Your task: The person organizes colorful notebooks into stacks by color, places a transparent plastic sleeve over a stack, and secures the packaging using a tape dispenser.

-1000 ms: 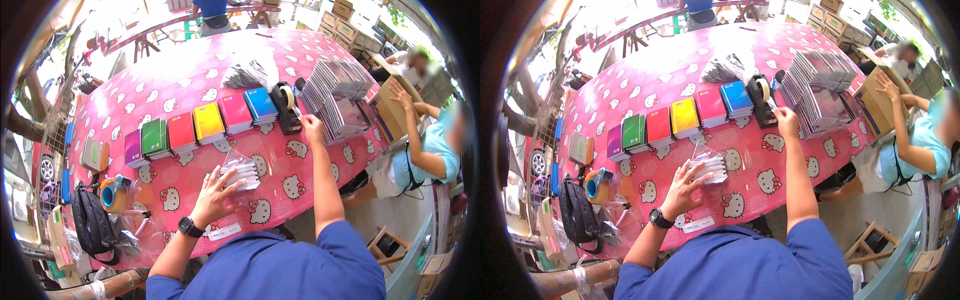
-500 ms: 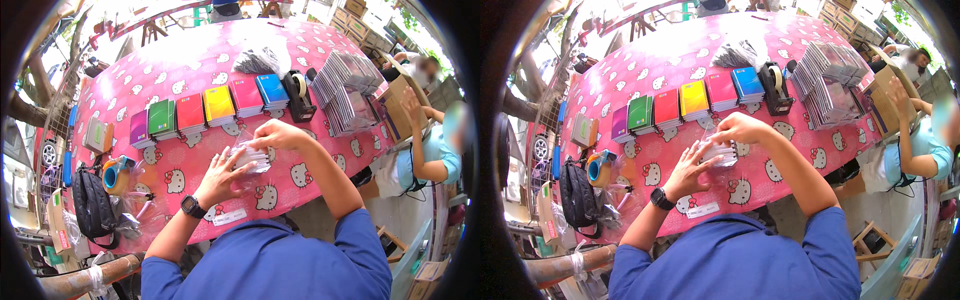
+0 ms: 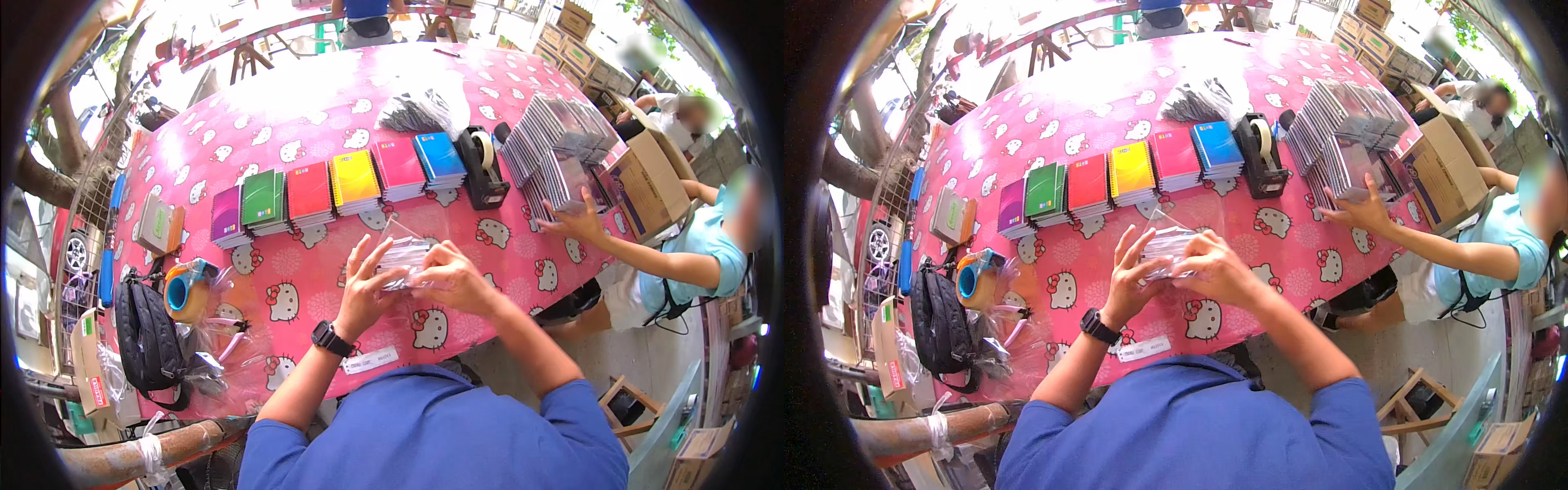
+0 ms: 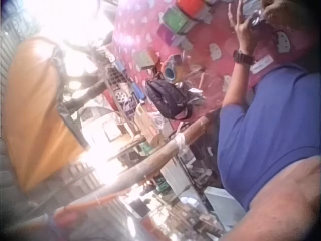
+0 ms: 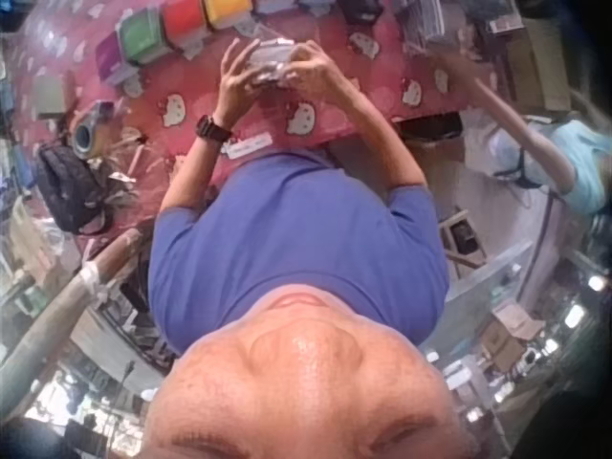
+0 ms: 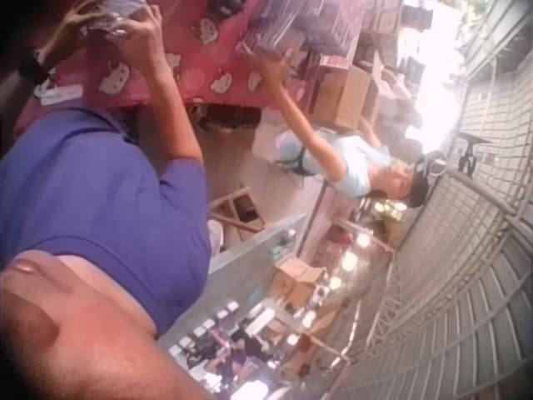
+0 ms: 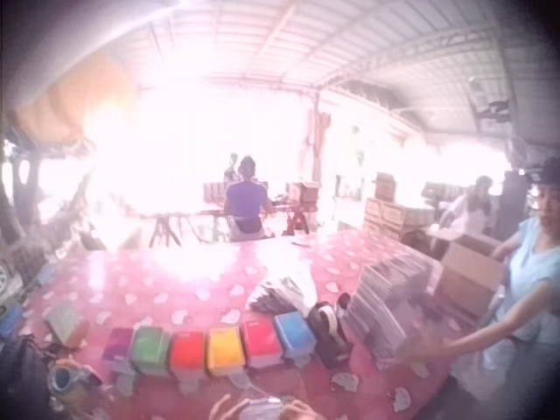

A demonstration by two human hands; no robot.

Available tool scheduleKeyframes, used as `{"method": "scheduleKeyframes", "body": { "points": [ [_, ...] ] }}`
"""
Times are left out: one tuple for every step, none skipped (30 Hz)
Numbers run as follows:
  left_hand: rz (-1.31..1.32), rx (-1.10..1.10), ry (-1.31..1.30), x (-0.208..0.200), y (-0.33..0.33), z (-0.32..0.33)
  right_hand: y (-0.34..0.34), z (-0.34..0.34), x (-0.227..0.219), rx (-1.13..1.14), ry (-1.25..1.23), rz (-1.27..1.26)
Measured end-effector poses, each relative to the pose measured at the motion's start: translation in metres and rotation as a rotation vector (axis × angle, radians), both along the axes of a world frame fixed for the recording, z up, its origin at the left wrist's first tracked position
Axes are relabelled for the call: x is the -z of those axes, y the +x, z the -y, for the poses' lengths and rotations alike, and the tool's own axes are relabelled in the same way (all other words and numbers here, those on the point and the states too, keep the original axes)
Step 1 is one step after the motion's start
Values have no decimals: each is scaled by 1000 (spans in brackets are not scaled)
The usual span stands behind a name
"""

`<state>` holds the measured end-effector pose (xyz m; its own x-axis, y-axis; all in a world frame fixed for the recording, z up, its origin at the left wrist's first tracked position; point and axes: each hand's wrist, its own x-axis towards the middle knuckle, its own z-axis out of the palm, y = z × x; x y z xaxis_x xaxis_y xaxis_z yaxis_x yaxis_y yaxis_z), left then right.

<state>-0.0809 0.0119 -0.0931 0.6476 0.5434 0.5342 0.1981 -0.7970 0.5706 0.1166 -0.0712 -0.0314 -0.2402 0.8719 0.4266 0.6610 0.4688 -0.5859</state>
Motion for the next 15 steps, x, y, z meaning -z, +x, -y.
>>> {"method": "scheduleKeyframes", "body": {
  "points": [
    [28,1,35,0,2,-1,-9,-3,3,24,55,-116],
    [57,0,70,0,4,-2,-11,-5,2,22,56,-120],
    [52,-4,72,0,4,-1,-11,-8,-3,136,36,-535],
    [79,-66,-38,-10,11,3,-6,-12,-6,266,18,-947],
    [108,-130,-141,-18,14,5,8,-19,-5,461,23,-698],
    [109,-121,-137,-16,16,3,13,-25,6,468,31,-699],
    [135,-155,-212,-9,13,-1,15,-35,23,384,-352,-789],
    [168,-189,-285,-9,11,-7,14,-44,29,287,-734,-854],
    [116,-160,-341,-9,8,-11,8,-44,38,195,-646,-809],
    [117,-168,-342,-12,7,-14,-1,-44,34,175,-301,-529],
    [45,-67,-307,-15,7,-20,-5,-41,29,201,-141,-412],
    [-27,35,-271,-18,5,-22,-8,-38,22,225,19,-295],
    [0,21,-255,-25,7,-16,-4,-33,23,225,14,-296],
    [-3,21,-259,-23,5,-16,3,-26,24,116,-39,-326],
    [13,23,-159,-21,2,-17,7,-21,25,7,-92,-356]
  ]
}}
